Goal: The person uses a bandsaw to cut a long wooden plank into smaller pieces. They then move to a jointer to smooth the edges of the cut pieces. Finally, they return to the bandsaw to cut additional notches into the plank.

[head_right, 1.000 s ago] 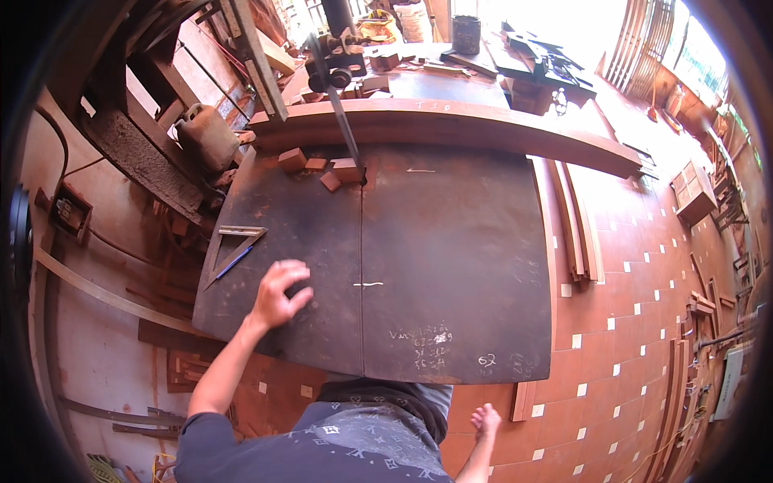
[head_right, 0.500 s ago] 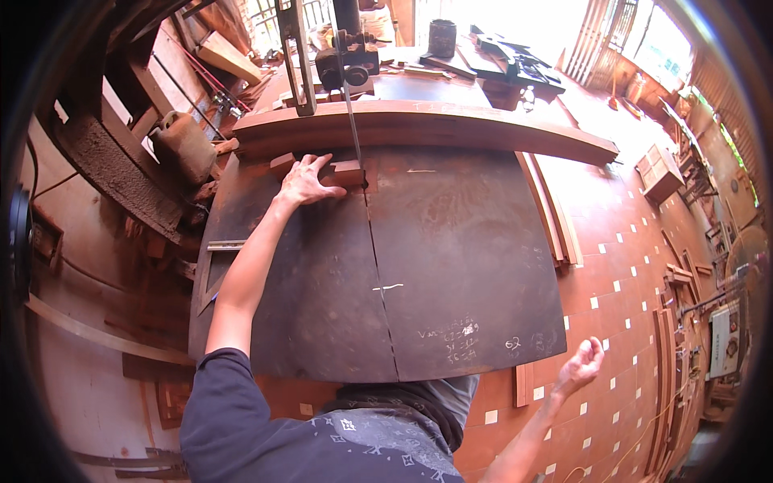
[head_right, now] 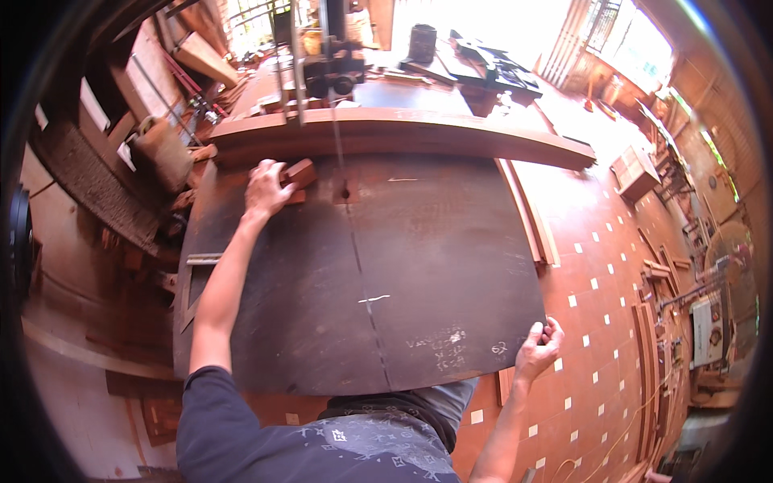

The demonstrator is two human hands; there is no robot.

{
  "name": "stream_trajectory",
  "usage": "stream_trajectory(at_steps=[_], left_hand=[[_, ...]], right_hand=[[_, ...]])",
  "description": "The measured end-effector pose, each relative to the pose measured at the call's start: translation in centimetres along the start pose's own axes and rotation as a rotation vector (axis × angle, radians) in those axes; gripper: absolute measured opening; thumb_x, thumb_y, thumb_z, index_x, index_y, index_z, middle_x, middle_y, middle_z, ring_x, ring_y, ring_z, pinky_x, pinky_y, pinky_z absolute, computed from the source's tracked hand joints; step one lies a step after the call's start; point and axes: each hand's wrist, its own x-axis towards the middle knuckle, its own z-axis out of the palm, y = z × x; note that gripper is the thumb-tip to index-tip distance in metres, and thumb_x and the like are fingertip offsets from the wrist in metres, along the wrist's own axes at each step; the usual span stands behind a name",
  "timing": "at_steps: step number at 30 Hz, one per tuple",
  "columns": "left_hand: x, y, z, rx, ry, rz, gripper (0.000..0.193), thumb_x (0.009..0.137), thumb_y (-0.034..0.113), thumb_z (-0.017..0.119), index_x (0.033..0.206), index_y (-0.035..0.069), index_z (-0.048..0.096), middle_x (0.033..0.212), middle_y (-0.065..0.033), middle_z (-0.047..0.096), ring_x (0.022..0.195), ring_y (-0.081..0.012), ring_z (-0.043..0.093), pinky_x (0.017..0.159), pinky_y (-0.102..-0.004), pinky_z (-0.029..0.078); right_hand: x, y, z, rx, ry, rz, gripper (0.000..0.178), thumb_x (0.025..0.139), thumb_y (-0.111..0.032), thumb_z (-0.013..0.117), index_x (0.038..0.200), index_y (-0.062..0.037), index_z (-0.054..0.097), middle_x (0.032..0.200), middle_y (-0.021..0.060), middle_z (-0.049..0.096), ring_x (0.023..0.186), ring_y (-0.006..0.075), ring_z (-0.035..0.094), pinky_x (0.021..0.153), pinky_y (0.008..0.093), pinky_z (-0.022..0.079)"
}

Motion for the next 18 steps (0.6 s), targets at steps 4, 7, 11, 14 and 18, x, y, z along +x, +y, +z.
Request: stream_trajectory(at_steps=[4, 7, 11, 14, 18], left_hand=[[-5.2, 1.1, -2.5, -0.129, 0.194, 0.151, 0.051, 0.083, 0.022, 0.085, 0.127, 0.005, 0.067, 0.132, -0.0149, 0.061, 0.125, -0.036, 0.059, 0.109, -0.0458, 0.049], [-11.6, 2.3, -6.3, -0.186, 0.096, 0.19, 0.05, 0.08, 0.016, 0.084, 0.125, 0.004, 0.066, 0.13, -0.0164, 0.061, 0.12, -0.0376, 0.06, 0.105, -0.0465, 0.049], [-20.1, 5.9, -8.6, -0.276, -0.046, 0.158, 0.048, 0.076, 0.012, 0.086, 0.12, 0.004, 0.069, 0.126, -0.0182, 0.062, 0.116, -0.0378, 0.06, 0.101, -0.0468, 0.05], [-25.8, 7.9, -9.2, -0.299, -0.083, 0.076, 0.047, 0.075, 0.017, 0.087, 0.118, 0.007, 0.071, 0.123, -0.0148, 0.065, 0.114, -0.0345, 0.061, 0.1, -0.0462, 0.049], [-29.9, 9.8, -9.6, -0.168, -0.101, 0.096, 0.044, 0.078, 0.031, 0.087, 0.115, 0.012, 0.075, 0.12, -0.0059, 0.066, 0.113, -0.028, 0.061, 0.099, -0.043, 0.046]], right_hand=[[1.8, -0.9, -0.5, 0.109, -0.063, 0.045, 0.03, 0.1, -0.019, 0.069, 0.121, 0.0016, 0.067, 0.103, 0.0105, 0.064, 0.087, 0.0194, 0.06, 0.08, 0.0334, 0.053], [5.7, -5.0, 0.8, 0.066, -0.145, -0.154, 0.029, 0.098, -0.016, 0.07, 0.121, 0.0018, 0.067, 0.107, 0.0135, 0.067, 0.092, 0.0237, 0.064, 0.082, 0.0348, 0.054], [12.7, -11.0, 7.2, 0.052, -0.341, -0.468, 0.031, 0.092, -0.01, 0.073, 0.12, 0.0012, 0.066, 0.117, 0.0198, 0.069, 0.11, 0.038, 0.067, 0.099, 0.0454, 0.053], [17.0, -16.8, 14.2, -0.063, -0.464, -0.725, 0.039, 0.091, -0.014, 0.077, 0.125, 0.0011, 0.064, 0.125, 0.0229, 0.066, 0.119, 0.043, 0.062, 0.103, 0.0485, 0.051], [21.4, -21.5, 25.0, -0.156, -0.521, -0.982, 0.06, 0.091, -0.033, 0.081, 0.136, 0.0014, 0.061, 0.137, 0.0211, 0.064, 0.13, 0.0393, 0.059, 0.112, 0.0472, 0.047]])
